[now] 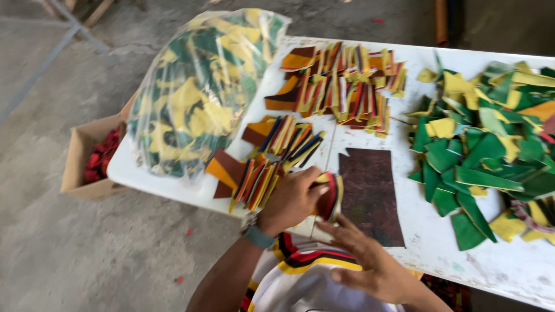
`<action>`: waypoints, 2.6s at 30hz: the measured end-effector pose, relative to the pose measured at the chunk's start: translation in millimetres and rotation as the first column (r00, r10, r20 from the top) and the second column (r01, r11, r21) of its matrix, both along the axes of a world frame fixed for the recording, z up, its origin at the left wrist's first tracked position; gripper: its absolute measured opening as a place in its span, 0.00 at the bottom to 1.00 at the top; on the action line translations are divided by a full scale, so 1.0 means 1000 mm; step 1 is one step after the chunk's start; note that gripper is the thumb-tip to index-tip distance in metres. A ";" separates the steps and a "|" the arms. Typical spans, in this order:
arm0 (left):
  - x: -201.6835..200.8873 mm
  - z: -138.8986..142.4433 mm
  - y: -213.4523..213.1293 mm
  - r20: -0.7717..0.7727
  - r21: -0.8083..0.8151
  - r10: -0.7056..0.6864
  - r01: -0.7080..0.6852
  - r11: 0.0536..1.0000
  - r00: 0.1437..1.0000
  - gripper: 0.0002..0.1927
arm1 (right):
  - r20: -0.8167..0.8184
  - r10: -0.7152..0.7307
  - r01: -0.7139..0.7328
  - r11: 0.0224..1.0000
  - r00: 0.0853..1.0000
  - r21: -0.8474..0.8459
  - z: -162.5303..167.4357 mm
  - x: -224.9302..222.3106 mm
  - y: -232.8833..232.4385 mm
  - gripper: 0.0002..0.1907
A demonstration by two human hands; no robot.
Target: The person repeatedly picks small colored foam pieces from piles on a white table, aligns them on a dark template, and stacks the assembled units. The person handles green, yellow, red, and brown pieces by hand, occasionally shifting piles to access more pieces.
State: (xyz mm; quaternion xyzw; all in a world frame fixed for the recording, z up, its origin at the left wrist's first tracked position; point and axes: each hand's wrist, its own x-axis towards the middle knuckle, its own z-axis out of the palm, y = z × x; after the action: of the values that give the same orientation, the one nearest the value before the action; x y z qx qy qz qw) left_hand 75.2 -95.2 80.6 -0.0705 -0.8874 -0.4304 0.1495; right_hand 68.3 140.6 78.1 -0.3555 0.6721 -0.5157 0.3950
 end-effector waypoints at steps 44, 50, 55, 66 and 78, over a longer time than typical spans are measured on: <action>0.009 -0.062 -0.166 0.204 0.869 0.103 -0.229 0.439 0.973 0.11 | -0.566 -0.287 0.143 0.948 0.773 -0.285 0.000 -0.022 -0.072 0.44; 0.003 -0.031 -0.147 0.085 0.825 -0.016 -0.061 0.561 0.996 0.10 | -0.660 -0.350 0.298 0.934 0.664 -0.196 0.005 -0.035 -0.038 0.41; 0.002 -0.003 -0.145 -0.046 0.627 -0.031 0.053 0.777 0.998 0.09 | -0.736 -0.094 0.366 0.905 0.670 0.217 -0.031 -0.041 -0.019 0.45; -0.043 0.016 -0.158 0.004 0.520 -0.041 0.033 0.854 0.999 0.13 | -0.889 -0.074 0.491 0.853 0.451 0.178 -0.073 -0.034 0.011 0.38; -0.075 0.029 -0.142 -0.139 0.792 -0.174 0.215 0.572 0.975 0.14 | -0.876 -0.125 0.515 0.843 0.467 0.155 -0.066 -0.041 0.018 0.40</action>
State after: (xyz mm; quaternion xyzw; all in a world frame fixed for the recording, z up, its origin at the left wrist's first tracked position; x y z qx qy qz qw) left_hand 0.7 -237.3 109.3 -0.1022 -0.5817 -0.7952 0.1373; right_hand 27.0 159.0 11.9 -0.3329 0.9218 -0.1975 -0.0202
